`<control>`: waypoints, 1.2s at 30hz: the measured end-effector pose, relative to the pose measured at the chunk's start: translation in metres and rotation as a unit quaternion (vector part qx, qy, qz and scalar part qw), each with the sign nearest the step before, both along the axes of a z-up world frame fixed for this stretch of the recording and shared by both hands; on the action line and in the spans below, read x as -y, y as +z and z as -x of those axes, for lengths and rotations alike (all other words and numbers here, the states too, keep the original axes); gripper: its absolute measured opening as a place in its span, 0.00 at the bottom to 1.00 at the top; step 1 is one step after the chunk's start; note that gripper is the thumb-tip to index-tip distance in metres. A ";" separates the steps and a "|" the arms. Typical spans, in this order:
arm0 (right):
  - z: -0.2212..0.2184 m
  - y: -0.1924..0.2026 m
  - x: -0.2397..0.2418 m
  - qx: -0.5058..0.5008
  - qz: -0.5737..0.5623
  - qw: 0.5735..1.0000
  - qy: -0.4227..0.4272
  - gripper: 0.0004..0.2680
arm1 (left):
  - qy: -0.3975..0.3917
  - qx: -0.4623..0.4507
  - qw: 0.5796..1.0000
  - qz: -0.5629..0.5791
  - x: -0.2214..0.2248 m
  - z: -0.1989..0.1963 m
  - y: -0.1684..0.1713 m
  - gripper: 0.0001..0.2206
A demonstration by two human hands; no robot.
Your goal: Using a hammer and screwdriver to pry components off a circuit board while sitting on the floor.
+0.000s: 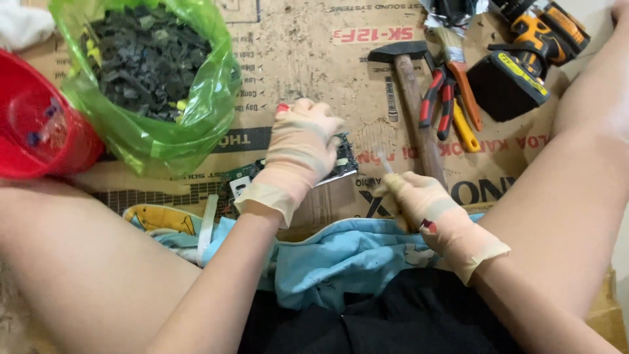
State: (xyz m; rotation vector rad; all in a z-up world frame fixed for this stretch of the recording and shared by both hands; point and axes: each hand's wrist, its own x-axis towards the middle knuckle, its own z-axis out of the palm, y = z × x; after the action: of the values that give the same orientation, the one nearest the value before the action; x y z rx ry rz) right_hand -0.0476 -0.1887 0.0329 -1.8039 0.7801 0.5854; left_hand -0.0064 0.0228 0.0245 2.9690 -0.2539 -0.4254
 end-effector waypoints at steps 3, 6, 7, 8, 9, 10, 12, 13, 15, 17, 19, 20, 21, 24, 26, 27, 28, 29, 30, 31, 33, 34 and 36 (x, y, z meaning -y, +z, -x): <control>-0.003 0.025 -0.003 -0.030 0.090 0.984 0.153 0.13 | 0.035 0.017 0.998 -0.058 -0.001 -0.001 0.007 0.16; -0.009 0.062 -0.017 -0.080 0.180 0.927 0.318 0.15 | 0.120 -0.024 0.992 0.027 -0.007 0.027 0.024 0.28; -0.009 0.086 -0.025 -0.109 0.197 0.911 0.345 0.15 | 0.128 -0.072 0.989 0.021 -0.007 0.033 0.028 0.41; -0.010 0.110 -0.034 -0.136 0.215 0.892 0.374 0.16 | 0.137 -0.118 0.983 0.018 -0.007 0.039 0.033 0.56; -0.014 0.090 -0.027 -0.133 0.217 0.890 0.377 0.16 | 0.142 -0.116 0.983 0.020 -0.008 0.042 0.024 0.56; -0.019 0.069 -0.020 -0.116 0.243 0.874 0.404 0.14 | 0.141 -0.114 0.983 0.013 -0.009 0.045 0.015 0.55; -0.019 0.077 -0.026 -0.097 0.271 0.855 0.432 0.12 | 0.144 -0.109 0.984 0.008 -0.010 0.053 -0.002 0.54; -0.014 0.105 -0.039 -0.122 0.253 0.868 0.409 0.13 | 0.145 -0.066 0.987 0.031 -0.011 0.057 -0.010 0.50; -0.011 0.108 -0.043 -0.146 0.240 0.880 0.383 0.15 | 0.146 -0.021 0.987 0.060 -0.011 0.061 -0.016 0.46; -0.016 0.057 -0.023 -0.120 0.252 0.870 0.406 0.14 | 0.145 -0.029 0.988 0.042 -0.012 0.061 -0.013 0.45; -0.016 0.027 -0.014 -0.126 0.253 0.877 0.389 0.13 | 0.147 -0.064 0.987 0.025 -0.010 0.059 -0.003 0.46; -0.018 0.013 -0.009 -0.132 0.251 0.884 0.371 0.11 | 0.147 -0.101 0.984 0.006 -0.009 0.056 0.002 0.47; -0.021 0.011 -0.009 -0.129 0.257 0.883 0.372 0.11 | 0.148 -0.098 0.984 0.011 -0.009 0.054 0.001 0.47; -0.026 0.013 -0.016 -0.194 0.136 0.955 0.177 0.14 | 0.137 -0.106 0.985 -0.004 -0.013 0.054 -0.004 0.47; -0.028 0.027 -0.025 -0.203 0.109 0.963 0.138 0.06 | 0.119 -0.099 0.988 0.003 -0.015 0.054 -0.007 0.47; -0.025 0.029 -0.032 -0.205 0.116 0.962 0.142 0.06 | 0.123 -0.101 0.987 0.009 -0.015 0.054 -0.007 0.47; -0.021 0.031 -0.038 -0.196 0.128 0.958 0.165 0.06 | 0.121 -0.102 0.987 0.010 -0.015 0.054 -0.007 0.48; -0.016 0.033 -0.045 -0.187 0.140 0.954 0.188 0.06 | 0.118 -0.104 0.987 0.011 -0.015 0.055 -0.008 0.48; -0.015 0.041 -0.051 -0.189 0.143 0.952 0.195 0.06 | 0.125 -0.107 0.986 0.014 -0.017 0.056 -0.013 0.48; -0.014 0.049 -0.058 -0.188 0.145 0.951 0.197 0.06 | 0.123 -0.093 0.988 0.023 -0.018 0.058 -0.018 0.47; -0.015 0.074 -0.071 -0.186 0.148 0.952 0.191 0.06 | 0.112 -0.075 0.990 0.034 -0.017 0.057 -0.019 0.47; -0.019 0.090 -0.080 -0.194 0.162 0.944 0.213 0.07 | 0.106 -0.072 0.991 0.031 -0.018 0.058 -0.015 0.46; -0.029 0.105 -0.095 -0.198 0.182 0.932 0.241 0.07 | 0.108 -0.064 0.992 0.032 -0.020 0.059 -0.011 0.46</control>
State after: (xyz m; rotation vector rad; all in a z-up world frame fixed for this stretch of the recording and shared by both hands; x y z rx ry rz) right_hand -0.0185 -0.0936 0.1383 -2.2798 0.7416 1.2212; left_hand -0.0651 0.0426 0.0134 2.8509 0.0649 -0.5663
